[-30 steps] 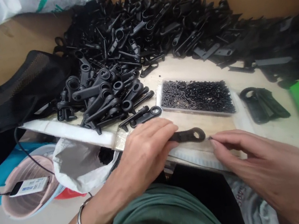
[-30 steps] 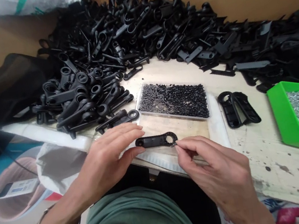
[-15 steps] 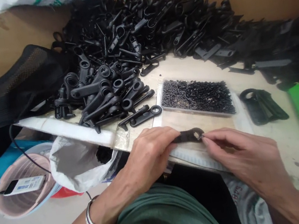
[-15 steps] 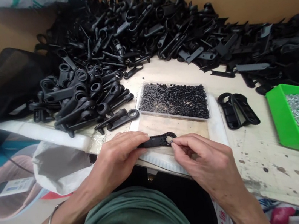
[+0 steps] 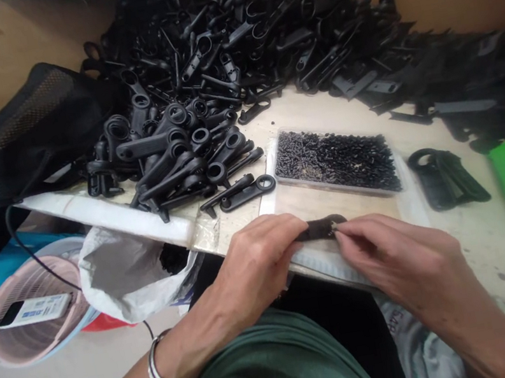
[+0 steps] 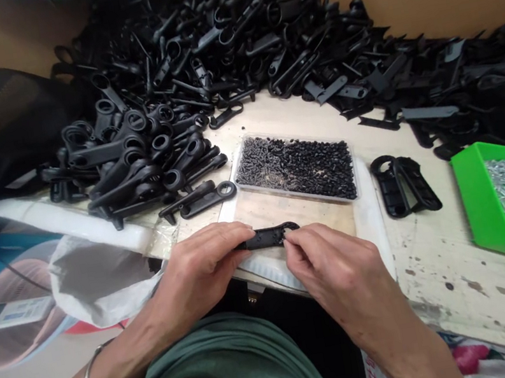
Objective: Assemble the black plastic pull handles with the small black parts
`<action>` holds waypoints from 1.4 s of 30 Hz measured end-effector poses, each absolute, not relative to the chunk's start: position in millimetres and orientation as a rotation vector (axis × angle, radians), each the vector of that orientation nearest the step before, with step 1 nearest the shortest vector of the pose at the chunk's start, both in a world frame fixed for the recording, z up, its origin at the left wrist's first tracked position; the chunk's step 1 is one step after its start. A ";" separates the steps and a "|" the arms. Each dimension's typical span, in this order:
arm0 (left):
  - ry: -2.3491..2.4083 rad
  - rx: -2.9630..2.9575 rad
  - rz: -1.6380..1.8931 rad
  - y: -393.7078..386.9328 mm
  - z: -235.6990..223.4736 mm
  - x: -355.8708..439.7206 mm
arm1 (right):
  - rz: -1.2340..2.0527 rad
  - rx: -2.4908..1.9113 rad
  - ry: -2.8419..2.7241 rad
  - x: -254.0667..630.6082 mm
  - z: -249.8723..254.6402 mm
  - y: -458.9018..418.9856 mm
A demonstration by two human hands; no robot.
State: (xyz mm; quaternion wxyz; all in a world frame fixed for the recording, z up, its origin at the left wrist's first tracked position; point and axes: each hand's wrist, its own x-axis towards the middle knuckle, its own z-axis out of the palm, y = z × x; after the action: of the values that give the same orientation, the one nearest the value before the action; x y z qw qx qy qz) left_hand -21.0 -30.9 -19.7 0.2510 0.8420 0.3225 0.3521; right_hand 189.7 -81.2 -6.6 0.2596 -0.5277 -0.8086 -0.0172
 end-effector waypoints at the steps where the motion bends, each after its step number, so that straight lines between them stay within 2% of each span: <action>1: 0.876 2.290 0.967 -30.5 -19.9 -20.8 | -0.030 -1.413 -2.208 190.4 -6.3 -80.3; 19: 0.842 2.251 1.069 -31.2 -26.2 -19.7 | 0.248 -1.532 -2.308 193.1 5.2 -73.3; 36: 0.765 2.202 1.143 -30.3 -32.6 -19.6 | 0.175 -1.667 -2.422 183.3 17.3 -63.9; 42: 0.741 2.183 1.195 -29.6 -34.8 -19.6 | -0.003 -1.789 -2.497 174.7 19.4 -65.0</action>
State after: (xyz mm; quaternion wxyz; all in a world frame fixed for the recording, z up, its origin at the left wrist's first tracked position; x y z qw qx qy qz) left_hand -19.6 -29.6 -34.8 0.2689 0.8098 0.2749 0.4432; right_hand 174.7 -65.0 19.4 0.0349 -0.5821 -0.8124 -0.0010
